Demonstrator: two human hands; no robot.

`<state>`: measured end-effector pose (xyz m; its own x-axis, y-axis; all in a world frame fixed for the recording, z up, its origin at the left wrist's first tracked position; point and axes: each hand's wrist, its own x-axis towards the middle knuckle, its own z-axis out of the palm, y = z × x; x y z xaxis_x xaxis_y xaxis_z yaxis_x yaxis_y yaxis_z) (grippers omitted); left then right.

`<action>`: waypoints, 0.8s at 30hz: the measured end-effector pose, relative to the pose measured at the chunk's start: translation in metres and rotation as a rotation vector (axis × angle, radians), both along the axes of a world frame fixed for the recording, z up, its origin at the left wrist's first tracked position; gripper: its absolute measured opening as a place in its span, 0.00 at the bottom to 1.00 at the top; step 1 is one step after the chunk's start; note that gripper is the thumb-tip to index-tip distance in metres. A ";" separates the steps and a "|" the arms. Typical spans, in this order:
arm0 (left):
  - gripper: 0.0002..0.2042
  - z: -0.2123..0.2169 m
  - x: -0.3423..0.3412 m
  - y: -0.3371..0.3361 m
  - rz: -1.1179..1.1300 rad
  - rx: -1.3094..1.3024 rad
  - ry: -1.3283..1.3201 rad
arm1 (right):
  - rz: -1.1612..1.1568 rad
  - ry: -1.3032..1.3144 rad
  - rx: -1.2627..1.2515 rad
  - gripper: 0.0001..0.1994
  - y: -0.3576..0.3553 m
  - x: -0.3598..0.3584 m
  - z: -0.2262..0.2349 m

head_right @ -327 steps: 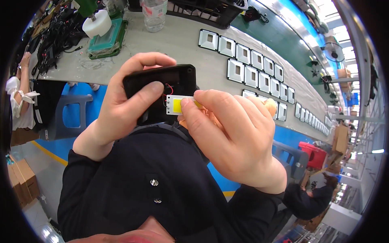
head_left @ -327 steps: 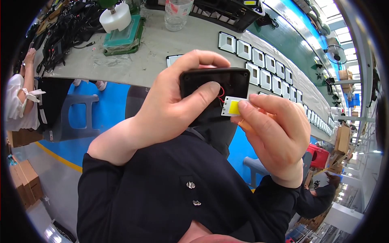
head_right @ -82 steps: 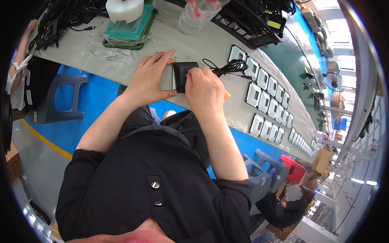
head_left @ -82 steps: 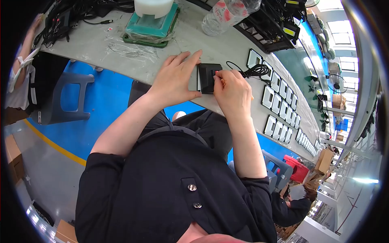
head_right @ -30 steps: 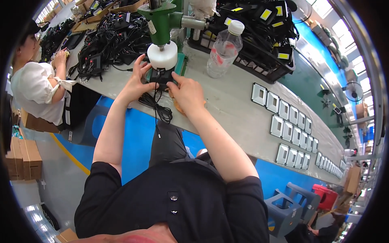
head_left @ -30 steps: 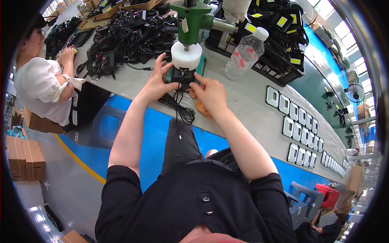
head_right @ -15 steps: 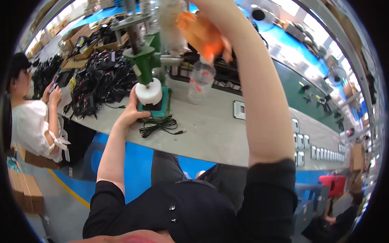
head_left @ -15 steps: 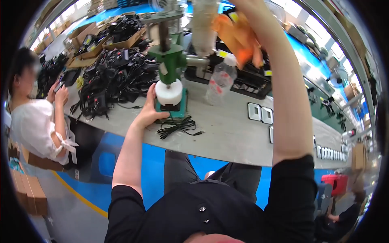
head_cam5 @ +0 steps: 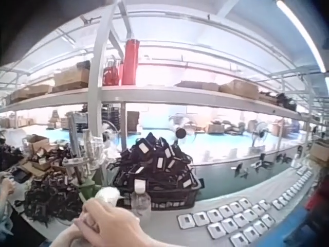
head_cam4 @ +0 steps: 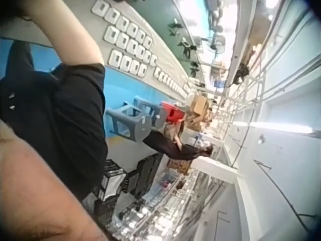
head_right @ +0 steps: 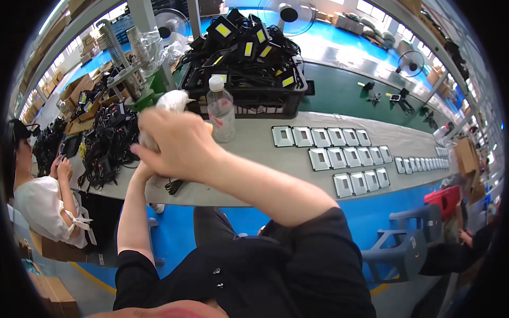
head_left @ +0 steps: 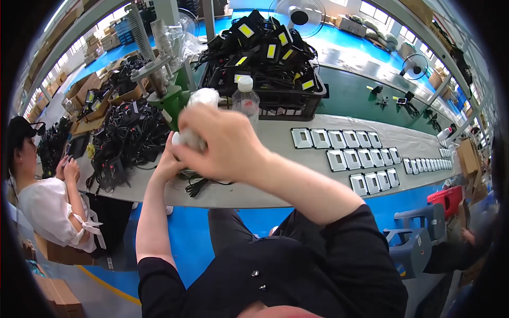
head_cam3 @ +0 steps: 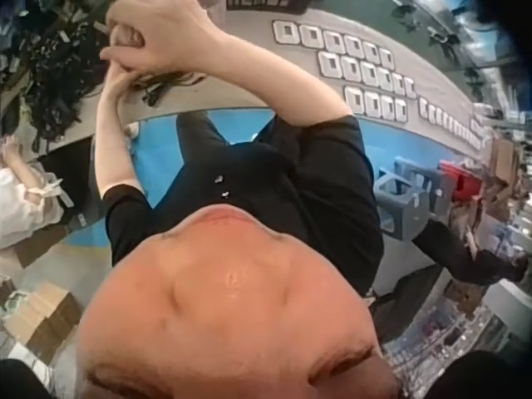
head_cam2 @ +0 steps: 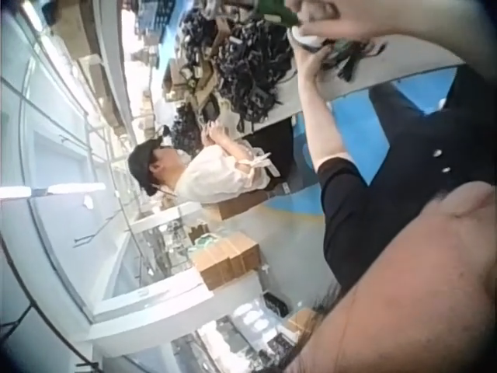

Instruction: Cleaning and assembling components for LED floodlight fixtures on a factory production line.

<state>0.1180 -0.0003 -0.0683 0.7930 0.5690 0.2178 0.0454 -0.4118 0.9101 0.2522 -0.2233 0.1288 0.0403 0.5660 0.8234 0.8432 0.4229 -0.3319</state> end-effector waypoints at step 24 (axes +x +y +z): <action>0.40 0.155 -0.142 0.163 1.166 0.836 0.272 | -0.321 0.442 -0.580 0.11 -0.175 0.173 -0.009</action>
